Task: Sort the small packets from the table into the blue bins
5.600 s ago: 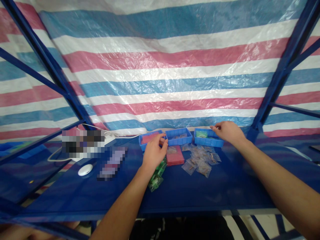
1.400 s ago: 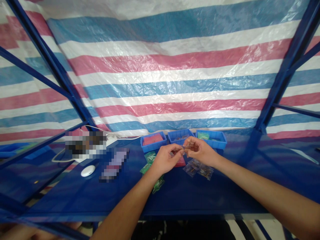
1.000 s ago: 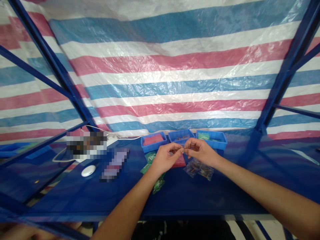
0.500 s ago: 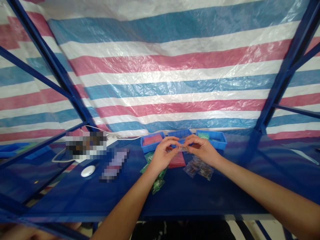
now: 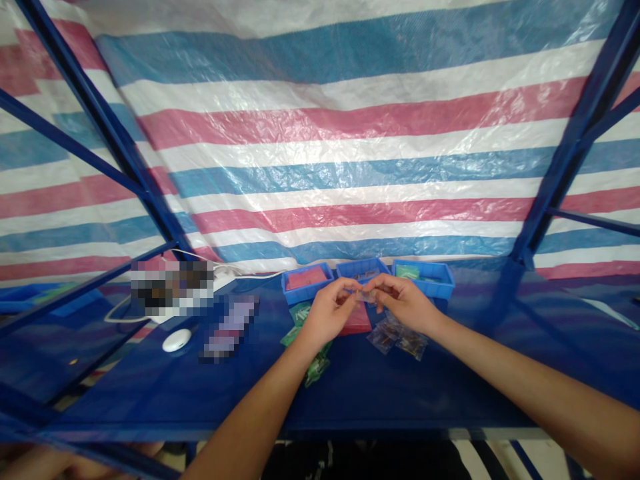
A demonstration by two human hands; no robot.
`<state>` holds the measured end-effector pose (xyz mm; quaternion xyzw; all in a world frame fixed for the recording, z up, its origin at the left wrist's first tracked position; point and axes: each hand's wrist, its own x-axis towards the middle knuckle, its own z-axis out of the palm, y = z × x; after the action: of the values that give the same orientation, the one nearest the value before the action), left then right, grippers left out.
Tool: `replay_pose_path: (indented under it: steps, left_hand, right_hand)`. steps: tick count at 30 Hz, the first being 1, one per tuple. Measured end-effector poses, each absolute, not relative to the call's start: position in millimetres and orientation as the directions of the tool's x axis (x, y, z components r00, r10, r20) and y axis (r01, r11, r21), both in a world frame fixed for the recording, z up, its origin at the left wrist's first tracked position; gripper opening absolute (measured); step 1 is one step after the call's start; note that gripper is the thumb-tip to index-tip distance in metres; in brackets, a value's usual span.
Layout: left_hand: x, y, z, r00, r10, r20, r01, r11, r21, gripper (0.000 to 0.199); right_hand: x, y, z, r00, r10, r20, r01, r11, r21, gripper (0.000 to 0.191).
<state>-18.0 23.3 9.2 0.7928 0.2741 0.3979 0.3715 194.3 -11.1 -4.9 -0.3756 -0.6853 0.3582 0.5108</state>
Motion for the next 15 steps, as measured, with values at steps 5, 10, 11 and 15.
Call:
replay_pose_path:
  steps: [5, 10, 11, 15]
  left_hand:
    - [-19, 27, 9, 0.510, 0.736, 0.445, 0.162, -0.591, 0.790, 0.024]
    - [-18, 27, 8, 0.473, 0.744, 0.472, 0.164, -0.600, 0.783, 0.023]
    - [-17, 27, 8, 0.471, 0.749, 0.467, 0.167, -0.595, 0.786, 0.023]
    - [-15, 28, 4, 0.478, 0.755, 0.450, 0.096, -0.554, 0.827, 0.022]
  right_hand:
    - [195, -14, 1, -0.161, 0.904, 0.397, 0.153, 0.420, -0.895, 0.020]
    - [193, -16, 5, -0.165, 0.894, 0.418, 0.151, 0.441, -0.885, 0.020]
    - [193, -15, 3, -0.159, 0.894, 0.420, 0.156, 0.443, -0.883, 0.022]
    - [193, -9, -5, -0.111, 0.905, 0.411, 0.133, 0.424, -0.896, 0.026]
